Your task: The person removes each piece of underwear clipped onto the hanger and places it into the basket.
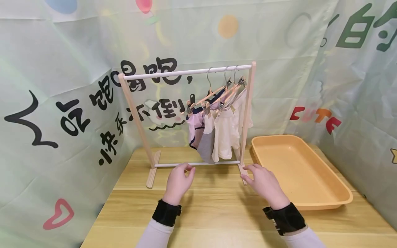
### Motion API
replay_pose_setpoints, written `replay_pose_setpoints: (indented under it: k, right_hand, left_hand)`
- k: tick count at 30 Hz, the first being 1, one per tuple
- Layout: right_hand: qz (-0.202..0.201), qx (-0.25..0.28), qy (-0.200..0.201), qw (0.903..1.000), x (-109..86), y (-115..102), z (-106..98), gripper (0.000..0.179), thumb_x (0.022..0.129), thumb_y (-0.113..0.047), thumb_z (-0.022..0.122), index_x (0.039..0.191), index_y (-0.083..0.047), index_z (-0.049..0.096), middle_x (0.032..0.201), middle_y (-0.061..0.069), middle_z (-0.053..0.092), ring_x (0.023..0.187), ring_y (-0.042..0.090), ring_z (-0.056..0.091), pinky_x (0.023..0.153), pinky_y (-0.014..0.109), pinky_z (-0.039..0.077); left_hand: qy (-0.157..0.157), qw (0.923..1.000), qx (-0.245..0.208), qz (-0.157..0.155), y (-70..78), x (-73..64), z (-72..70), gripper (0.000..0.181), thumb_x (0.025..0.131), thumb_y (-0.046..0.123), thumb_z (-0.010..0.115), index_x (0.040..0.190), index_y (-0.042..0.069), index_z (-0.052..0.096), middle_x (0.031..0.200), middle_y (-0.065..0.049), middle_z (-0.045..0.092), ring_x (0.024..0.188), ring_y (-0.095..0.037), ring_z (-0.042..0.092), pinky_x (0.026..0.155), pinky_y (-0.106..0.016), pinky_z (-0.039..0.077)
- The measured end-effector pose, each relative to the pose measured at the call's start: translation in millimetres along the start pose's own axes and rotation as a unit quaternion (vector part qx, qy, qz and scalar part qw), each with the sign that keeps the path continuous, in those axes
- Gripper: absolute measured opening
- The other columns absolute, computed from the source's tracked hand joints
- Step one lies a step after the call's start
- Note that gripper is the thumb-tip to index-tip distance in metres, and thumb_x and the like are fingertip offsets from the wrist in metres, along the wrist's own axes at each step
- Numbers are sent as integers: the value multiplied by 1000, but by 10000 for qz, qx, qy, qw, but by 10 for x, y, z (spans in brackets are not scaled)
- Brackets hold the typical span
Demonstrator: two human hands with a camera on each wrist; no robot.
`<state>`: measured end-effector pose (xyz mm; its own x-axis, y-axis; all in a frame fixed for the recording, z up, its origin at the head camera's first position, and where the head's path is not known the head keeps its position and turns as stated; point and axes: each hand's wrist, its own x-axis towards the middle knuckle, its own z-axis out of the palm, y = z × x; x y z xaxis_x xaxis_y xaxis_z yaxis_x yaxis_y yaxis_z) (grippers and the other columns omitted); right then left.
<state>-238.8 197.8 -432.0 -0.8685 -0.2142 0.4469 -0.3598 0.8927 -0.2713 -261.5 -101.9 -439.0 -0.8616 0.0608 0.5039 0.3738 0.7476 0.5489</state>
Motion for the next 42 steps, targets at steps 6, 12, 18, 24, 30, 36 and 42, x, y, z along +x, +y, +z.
replay_pose_setpoints:
  k: [6,12,18,24,30,36,42]
  right_hand:
    - [2,7,34,10000,0,-10,-12,36,86,-34,68,109,-6,69,107,18,69,92,35,64,70,53,55]
    - [-42,33,117,9999,-4,17,-10,35,85,-34,69,108,-6,69,107,17,69,90,35,64,68,53,55]
    - [-27,110,182,9998,-13,18,-27,33,86,-31,69,106,-6,69,106,18,69,90,35,64,69,54,55]
    - [-23,113,166,9998,-25,36,-4,31,86,-30,68,106,-6,69,106,17,69,88,34,64,67,51,55]
    - [-13,82,178,9998,-34,56,-3,32,86,-32,68,105,-7,70,106,16,69,87,32,65,66,50,55]
    - [-51,87,222,9997,-21,48,2,31,86,-32,67,104,-7,70,103,15,70,82,30,65,62,48,54]
    - [-54,117,274,9995,-14,13,-1,29,86,-32,68,103,-8,70,102,14,71,82,30,65,63,48,54]
  left_hand:
    - [796,9963,-315,86,73,111,-78,22,92,30,60,86,10,68,84,-7,69,78,-24,62,66,-38,55]
    - [1613,9841,-740,30,223,353,-270,37,90,33,62,107,1,53,100,-15,57,88,-28,56,71,-43,52]
    - [1955,9746,-1092,102,409,613,-445,58,88,34,65,125,-2,38,119,-22,43,105,-33,46,88,-47,45]
    - [1966,9734,-1167,157,601,814,-562,58,87,35,64,127,2,38,122,-21,42,108,-28,43,86,-47,46]
    - [2031,9721,-1125,335,715,1096,-630,61,87,39,65,129,3,39,125,-17,43,111,-27,46,86,-46,48]
    - [1708,9765,-1254,391,787,1302,-684,66,87,48,62,133,7,40,128,-12,48,109,-23,49,89,-40,48]
    - [1596,9770,-1323,501,830,1377,-710,60,90,48,57,131,6,43,121,-12,54,108,-24,52,92,-39,47]
